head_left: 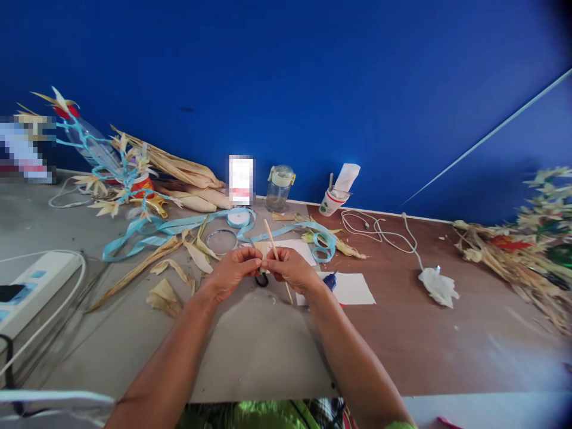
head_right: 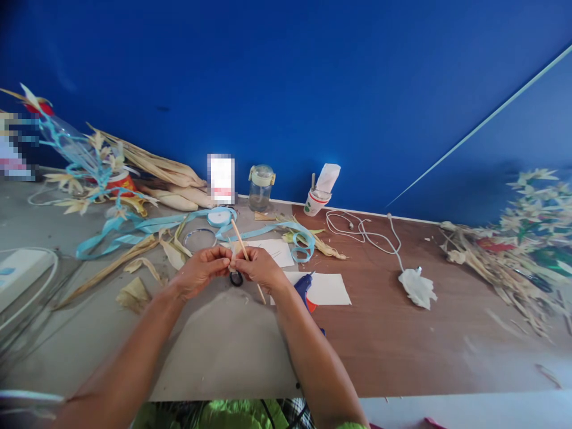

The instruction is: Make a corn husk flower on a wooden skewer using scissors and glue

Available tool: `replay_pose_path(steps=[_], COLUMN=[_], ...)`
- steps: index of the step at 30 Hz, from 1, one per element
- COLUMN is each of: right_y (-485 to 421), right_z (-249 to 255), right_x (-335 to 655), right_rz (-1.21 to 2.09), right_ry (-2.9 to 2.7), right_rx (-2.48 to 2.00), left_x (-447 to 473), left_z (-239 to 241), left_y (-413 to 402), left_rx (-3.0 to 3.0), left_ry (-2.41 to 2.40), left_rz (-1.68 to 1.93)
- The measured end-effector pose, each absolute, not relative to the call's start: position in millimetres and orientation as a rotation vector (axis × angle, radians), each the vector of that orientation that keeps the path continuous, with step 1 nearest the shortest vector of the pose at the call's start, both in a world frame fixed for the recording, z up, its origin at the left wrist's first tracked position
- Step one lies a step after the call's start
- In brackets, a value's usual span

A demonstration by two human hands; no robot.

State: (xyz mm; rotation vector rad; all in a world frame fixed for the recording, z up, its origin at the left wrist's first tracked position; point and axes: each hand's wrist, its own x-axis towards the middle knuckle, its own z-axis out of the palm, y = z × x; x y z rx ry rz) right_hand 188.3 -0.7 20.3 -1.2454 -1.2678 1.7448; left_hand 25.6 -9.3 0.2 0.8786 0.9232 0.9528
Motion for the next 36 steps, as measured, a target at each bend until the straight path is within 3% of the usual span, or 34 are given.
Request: replay_pose_path(steps=[14,36], right_y=[0.7,2.8], right_z=[9.3,7.7], right_x=[187.2,187.4], right_rz=[1.307,1.372], right_ry=[-1.646,-1.714], right_rx=[-1.442,-1.468], left_x=[26.1,24.9], left_z=[-9.8,-8.0], left_y=[-3.7,-4.8], left_rx=[1.284,1.549], left_ry=[1.156,1.29], left_rz=[0.9,0.756])
